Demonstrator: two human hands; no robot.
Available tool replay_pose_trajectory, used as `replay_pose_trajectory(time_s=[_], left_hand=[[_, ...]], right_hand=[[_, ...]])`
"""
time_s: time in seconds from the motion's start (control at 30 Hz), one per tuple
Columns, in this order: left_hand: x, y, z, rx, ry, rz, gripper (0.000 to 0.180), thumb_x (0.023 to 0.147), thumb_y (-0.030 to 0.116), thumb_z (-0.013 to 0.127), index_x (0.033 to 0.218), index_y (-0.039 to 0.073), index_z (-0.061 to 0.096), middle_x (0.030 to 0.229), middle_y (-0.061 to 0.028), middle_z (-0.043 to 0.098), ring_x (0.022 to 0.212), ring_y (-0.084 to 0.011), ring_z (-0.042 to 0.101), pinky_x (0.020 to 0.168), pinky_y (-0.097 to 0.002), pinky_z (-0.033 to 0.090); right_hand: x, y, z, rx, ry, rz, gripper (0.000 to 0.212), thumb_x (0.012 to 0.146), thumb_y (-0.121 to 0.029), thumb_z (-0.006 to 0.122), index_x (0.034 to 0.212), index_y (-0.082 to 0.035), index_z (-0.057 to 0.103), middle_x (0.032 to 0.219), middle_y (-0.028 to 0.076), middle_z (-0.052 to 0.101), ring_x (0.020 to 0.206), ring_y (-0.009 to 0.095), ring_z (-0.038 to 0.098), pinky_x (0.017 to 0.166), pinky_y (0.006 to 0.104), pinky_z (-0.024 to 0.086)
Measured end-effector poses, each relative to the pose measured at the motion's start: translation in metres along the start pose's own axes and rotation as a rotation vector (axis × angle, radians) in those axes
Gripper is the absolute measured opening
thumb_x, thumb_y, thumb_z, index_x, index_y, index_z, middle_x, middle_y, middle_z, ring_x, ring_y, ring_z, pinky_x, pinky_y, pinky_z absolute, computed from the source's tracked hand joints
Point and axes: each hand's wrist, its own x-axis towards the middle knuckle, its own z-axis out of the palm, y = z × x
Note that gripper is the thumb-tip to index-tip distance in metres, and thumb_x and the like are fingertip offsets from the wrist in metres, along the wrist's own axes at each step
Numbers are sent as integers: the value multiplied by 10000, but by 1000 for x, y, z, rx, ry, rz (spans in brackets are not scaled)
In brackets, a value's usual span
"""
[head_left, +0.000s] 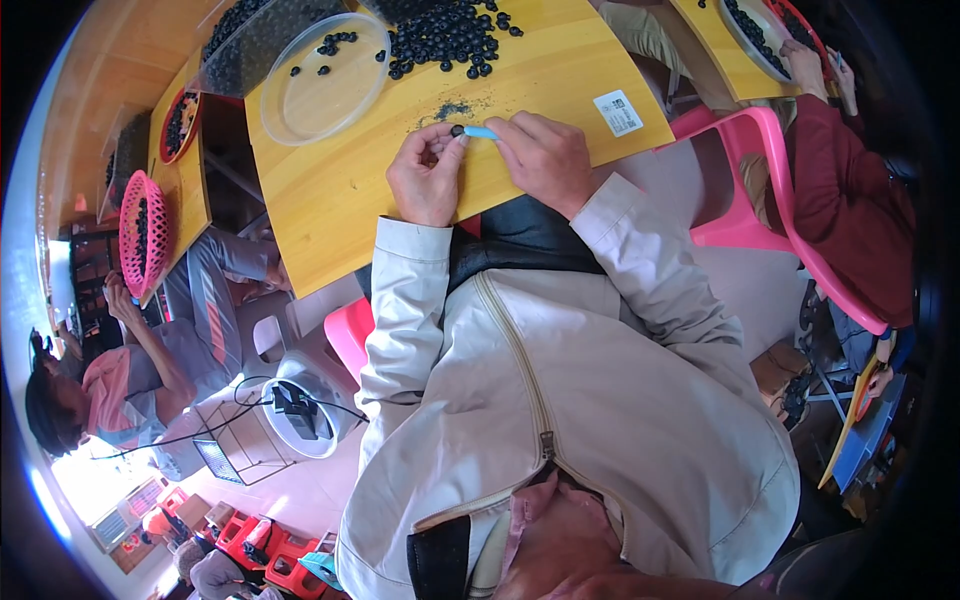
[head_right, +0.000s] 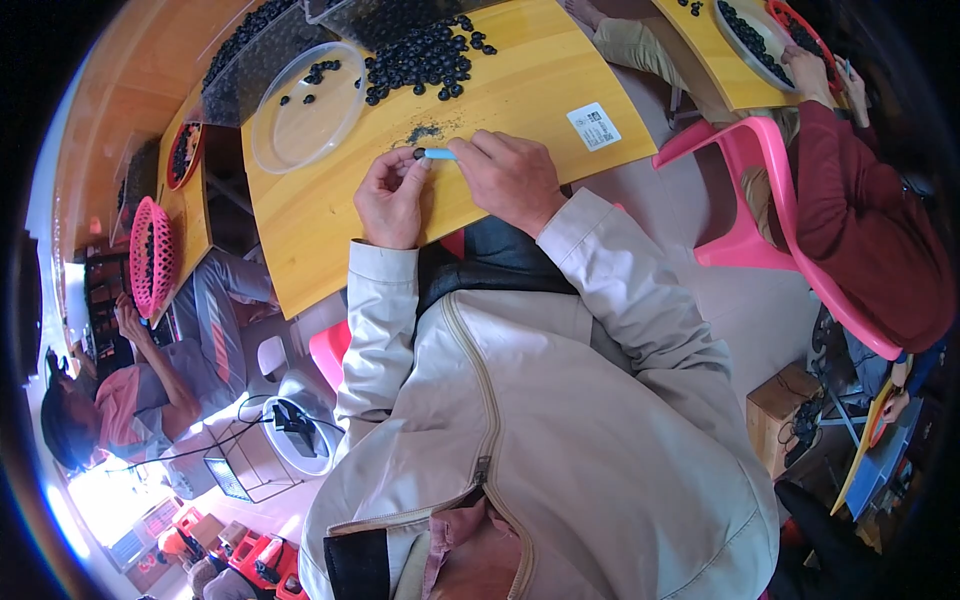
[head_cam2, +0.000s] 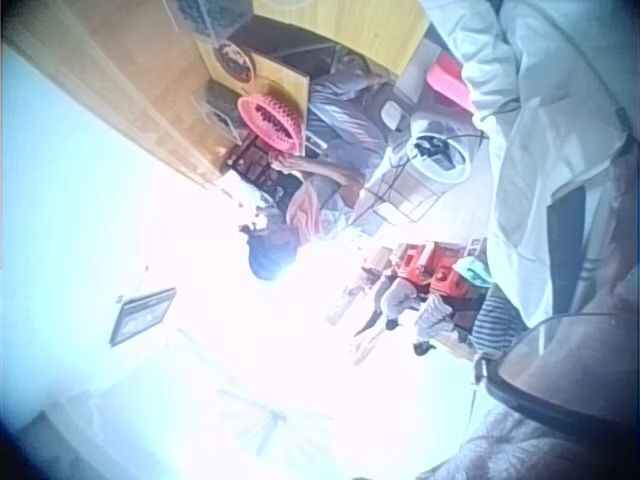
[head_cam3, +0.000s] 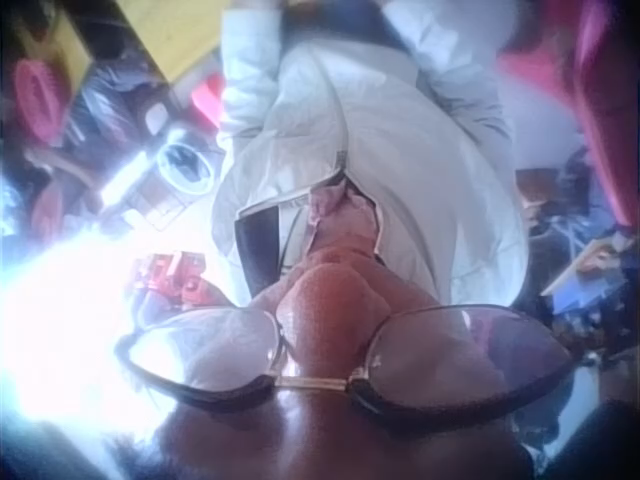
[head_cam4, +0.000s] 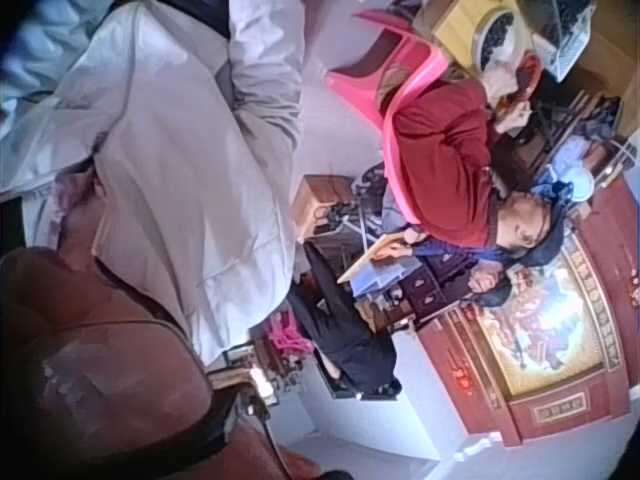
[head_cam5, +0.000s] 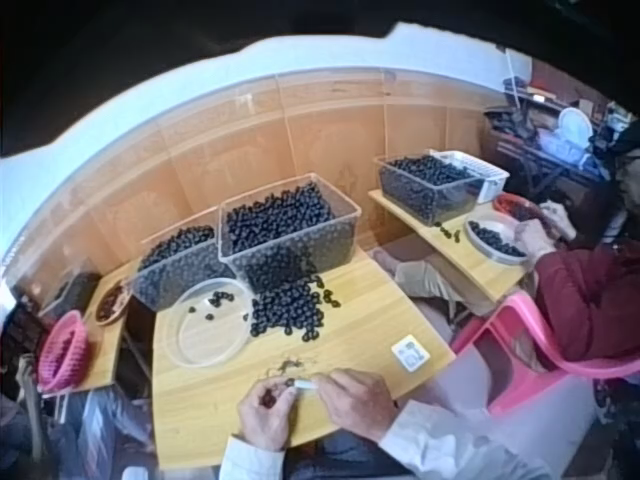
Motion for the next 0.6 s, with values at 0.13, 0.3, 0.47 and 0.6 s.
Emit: replay_pose_trajectory(time_s=[0.13, 0.3, 0.47, 0.6], left_hand=[[0, 4, 1, 36, 18, 28, 217, 907, 14, 794, 1096, -41, 702, 968, -53, 727, 860, -95, 661, 808, -244, 553], [1, 3, 0, 4, 34, 63, 216, 911, 31, 796, 1095, -34, 703, 957, -43, 715, 834, -87, 641, 778, -231, 534], [10, 8, -14, 139, 97, 103, 213, 891, 43, 814, 1073, -12, 718, 923, -25, 706, 808, -77, 627, 757, -225, 525], [42, 28, -44, 318, 183, 186, 182, 885, 60, 815, 1040, 7, 736, 893, -24, 721, 782, -87, 645, 741, -243, 536]], right_hand=[[-2, 15, 7, -101, -77, 134, 198, 854, -108, 741, 1052, -106, 728, 795, 67, 627, 714, 287, 675, 600, 413, 539], [1, 13, 4, -98, -68, 118, 120, 911, -147, 672, 1006, -101, 728, 786, 56, 628, 724, 267, 704, 598, 424, 559], [-2, 13, 2, -49, -74, 163, 136, 905, -142, 694, 1027, -100, 735, 811, 71, 642, 742, 298, 691, 628, 430, 555], [-1, 11, -2, -31, -70, 170, 127, 917, -141, 665, 1011, -91, 735, 808, 64, 644, 738, 284, 699, 632, 424, 563]])
